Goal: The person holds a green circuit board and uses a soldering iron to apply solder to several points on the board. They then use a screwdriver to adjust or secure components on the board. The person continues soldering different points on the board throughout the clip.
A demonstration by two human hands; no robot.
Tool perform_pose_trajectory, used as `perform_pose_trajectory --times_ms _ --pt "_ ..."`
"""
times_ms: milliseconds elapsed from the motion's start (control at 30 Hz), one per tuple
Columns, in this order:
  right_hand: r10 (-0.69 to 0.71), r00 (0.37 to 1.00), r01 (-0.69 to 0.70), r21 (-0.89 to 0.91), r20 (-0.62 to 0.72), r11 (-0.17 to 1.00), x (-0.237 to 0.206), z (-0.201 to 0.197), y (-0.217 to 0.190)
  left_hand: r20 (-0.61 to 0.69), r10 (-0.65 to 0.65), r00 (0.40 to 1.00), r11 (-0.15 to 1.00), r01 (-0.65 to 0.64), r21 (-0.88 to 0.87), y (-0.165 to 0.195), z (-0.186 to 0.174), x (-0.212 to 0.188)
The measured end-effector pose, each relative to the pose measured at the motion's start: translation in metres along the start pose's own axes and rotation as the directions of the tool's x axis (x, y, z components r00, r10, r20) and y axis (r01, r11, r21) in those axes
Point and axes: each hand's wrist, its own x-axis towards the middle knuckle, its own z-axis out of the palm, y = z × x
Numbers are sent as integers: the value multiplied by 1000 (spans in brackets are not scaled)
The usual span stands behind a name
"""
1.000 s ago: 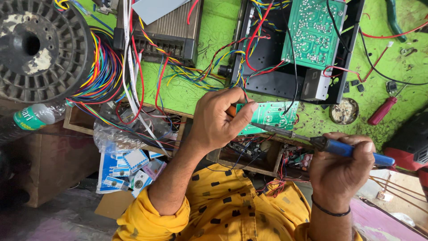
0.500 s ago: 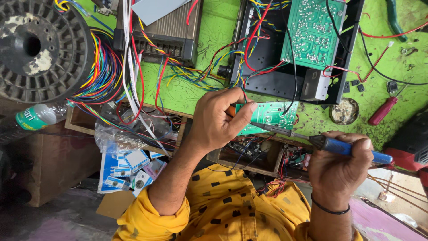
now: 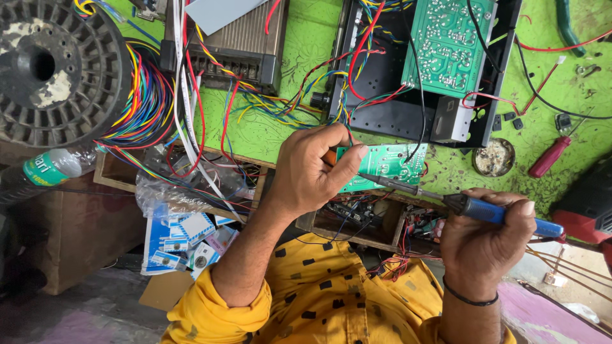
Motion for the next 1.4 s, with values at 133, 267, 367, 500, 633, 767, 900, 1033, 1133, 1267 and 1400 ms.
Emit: perform_pose_trajectory --times_ms 133,267,367,500,633,767,900,1033,1133,1267,1400 --pt "31 999 -31 27 15 999 0 -3 1 1 4 1000 1000 -4 -22 0 0 0" --pt "44 998 -45 31 35 998 -1 -3 1 4 -2 1000 1000 2 -20 0 0 0" --pt "60 998 -62 41 35 997 -1 -3 0 -1 4 1000 1000 -4 2 -1 0 0" --pt "53 998 -54 29 31 998 -1 -3 0 -7 26 1000 1000 -26 1 -1 1 0" --pt "20 1000 -20 15 -1 1000 -1 -4 2 -4 16 1000 1000 -16 -11 -1 0 0" --pt "14 1000 -14 17 -16 1000 -2 -5 2 0 8 1000 1000 -8 -6 0 0 0" --pt "29 999 -28 28 -19 999 -1 -5 1 -2 15 1000 1000 -15 -14 -1 0 0" --pt "24 1000 -23 72 -17 997 1 -4 -1 -1 22 1000 1000 -22 -10 -2 0 1" --pt "30 999 -29 53 -17 998 -1 -3 -1 -1 27 1000 1000 -27 -12 -1 0 1" --pt "48 999 -48 33 -17 998 -3 -3 0 2 16 1000 1000 -16 -7 -1 0 1" --pt "50 998 -50 26 -22 998 -2 -2 0 3 11 1000 1000 -11 -12 -1 0 1"
